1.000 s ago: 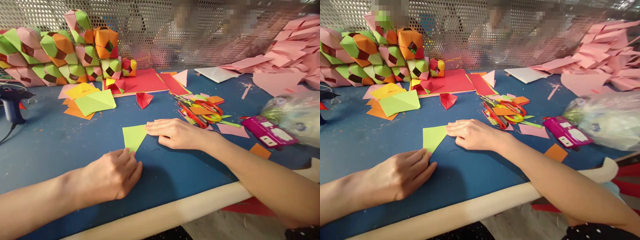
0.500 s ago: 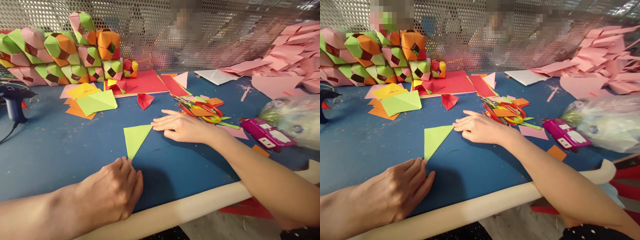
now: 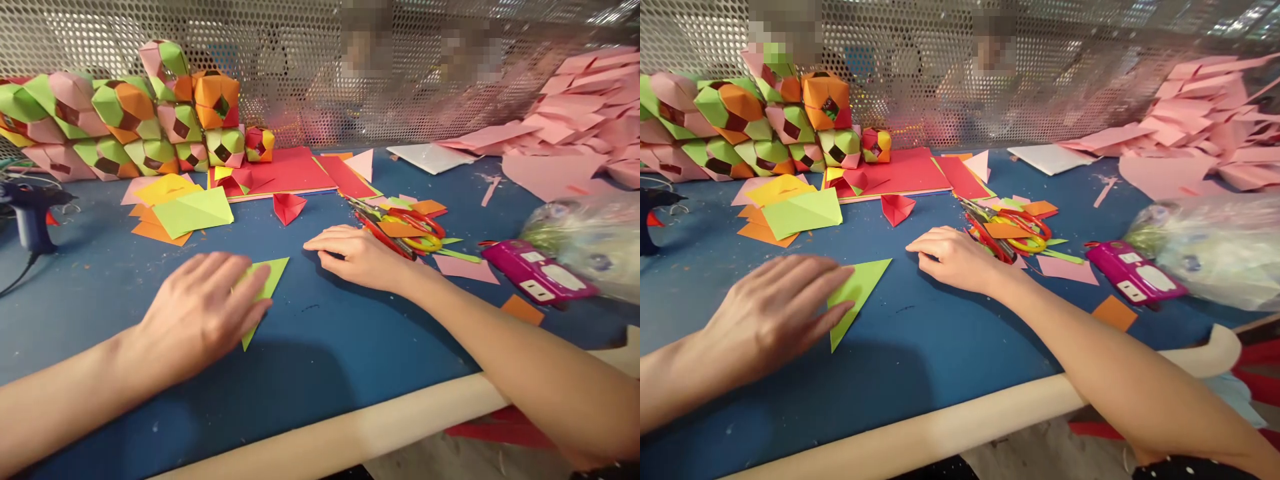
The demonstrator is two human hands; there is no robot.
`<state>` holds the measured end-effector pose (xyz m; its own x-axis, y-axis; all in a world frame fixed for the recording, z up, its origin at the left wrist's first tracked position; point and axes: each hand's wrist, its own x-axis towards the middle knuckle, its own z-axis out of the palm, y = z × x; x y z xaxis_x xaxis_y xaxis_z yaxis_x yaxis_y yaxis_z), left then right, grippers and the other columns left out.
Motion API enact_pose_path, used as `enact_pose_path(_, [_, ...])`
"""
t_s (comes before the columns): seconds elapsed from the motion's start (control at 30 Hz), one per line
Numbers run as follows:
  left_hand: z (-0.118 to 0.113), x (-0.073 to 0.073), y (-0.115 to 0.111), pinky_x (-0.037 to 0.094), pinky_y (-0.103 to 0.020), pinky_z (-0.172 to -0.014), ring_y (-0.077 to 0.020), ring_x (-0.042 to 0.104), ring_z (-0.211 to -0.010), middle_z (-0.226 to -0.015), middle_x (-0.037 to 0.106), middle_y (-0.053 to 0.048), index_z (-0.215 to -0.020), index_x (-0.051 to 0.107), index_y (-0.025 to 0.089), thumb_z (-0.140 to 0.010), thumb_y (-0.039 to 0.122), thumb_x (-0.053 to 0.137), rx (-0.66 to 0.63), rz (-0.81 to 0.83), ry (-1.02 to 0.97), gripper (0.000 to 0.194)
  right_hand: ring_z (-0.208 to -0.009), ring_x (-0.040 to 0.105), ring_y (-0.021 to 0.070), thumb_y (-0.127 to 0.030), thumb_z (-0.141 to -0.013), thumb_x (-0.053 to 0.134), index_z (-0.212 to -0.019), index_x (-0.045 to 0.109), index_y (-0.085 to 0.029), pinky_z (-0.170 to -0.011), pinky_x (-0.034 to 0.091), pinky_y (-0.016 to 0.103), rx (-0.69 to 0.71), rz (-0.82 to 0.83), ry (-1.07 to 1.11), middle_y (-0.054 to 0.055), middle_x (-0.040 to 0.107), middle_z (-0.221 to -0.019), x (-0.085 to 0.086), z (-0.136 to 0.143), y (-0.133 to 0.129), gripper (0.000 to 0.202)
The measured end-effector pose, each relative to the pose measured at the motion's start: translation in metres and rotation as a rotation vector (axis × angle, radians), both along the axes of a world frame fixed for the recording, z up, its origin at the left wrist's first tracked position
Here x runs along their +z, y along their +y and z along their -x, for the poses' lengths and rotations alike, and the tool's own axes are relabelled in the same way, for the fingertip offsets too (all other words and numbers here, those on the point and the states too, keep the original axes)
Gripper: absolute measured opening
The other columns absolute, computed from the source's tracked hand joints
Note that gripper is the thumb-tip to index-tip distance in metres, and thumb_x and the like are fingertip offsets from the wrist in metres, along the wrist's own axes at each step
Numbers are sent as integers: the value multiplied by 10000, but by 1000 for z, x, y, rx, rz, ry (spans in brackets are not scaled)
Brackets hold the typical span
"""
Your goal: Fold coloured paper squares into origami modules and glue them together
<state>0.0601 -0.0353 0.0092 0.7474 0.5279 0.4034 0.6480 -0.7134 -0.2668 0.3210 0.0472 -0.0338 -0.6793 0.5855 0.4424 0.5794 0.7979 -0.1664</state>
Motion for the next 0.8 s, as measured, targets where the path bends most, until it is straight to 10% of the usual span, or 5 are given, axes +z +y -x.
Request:
enact_pose_path(0.2, [2,-15,21,476,-451,-786,-300,603,-919,-992,645,-126,-1265,426,111,-830,567,447,244,277,-39,631,-940,629,211,-100,-831,466,-1005,668,-115,-867,499,382,28,-13,10,84,697,-1012,-1,6,-3,267])
enact_pose_path(0.53, [-14,-11,7,487,-330,-797,-189,582,-905,-993,589,-77,-1249,398,179,-852,204,523,-37,477,-355,417,-1047,536,219,-219,-824,588,-1228,481,-120,-903,449,394,171,87,99,121,607,-1142,1,27,-25,430])
enact_pose_path(0.67, [-15,-6,-1,486,-268,-861,-149,587,-975,-1084,593,-55,-1257,366,219,-848,229,553,-212,808,-657,450,-808,536,175,-117,-829,528,-915,569,-160,-765,449,349,269,85,105,54,619,-832,4,30,-26,105])
enact_pose_path(0.8, [-11,-7,4,469,-275,-862,-139,571,-965,-1067,591,-42,-1130,497,208,-909,245,442,-19,786,-750,231,-812,522,168,-57,-809,502,-779,563,-167,-741,437,323,287,136,158,64,603,-837,6,26,-21,129])
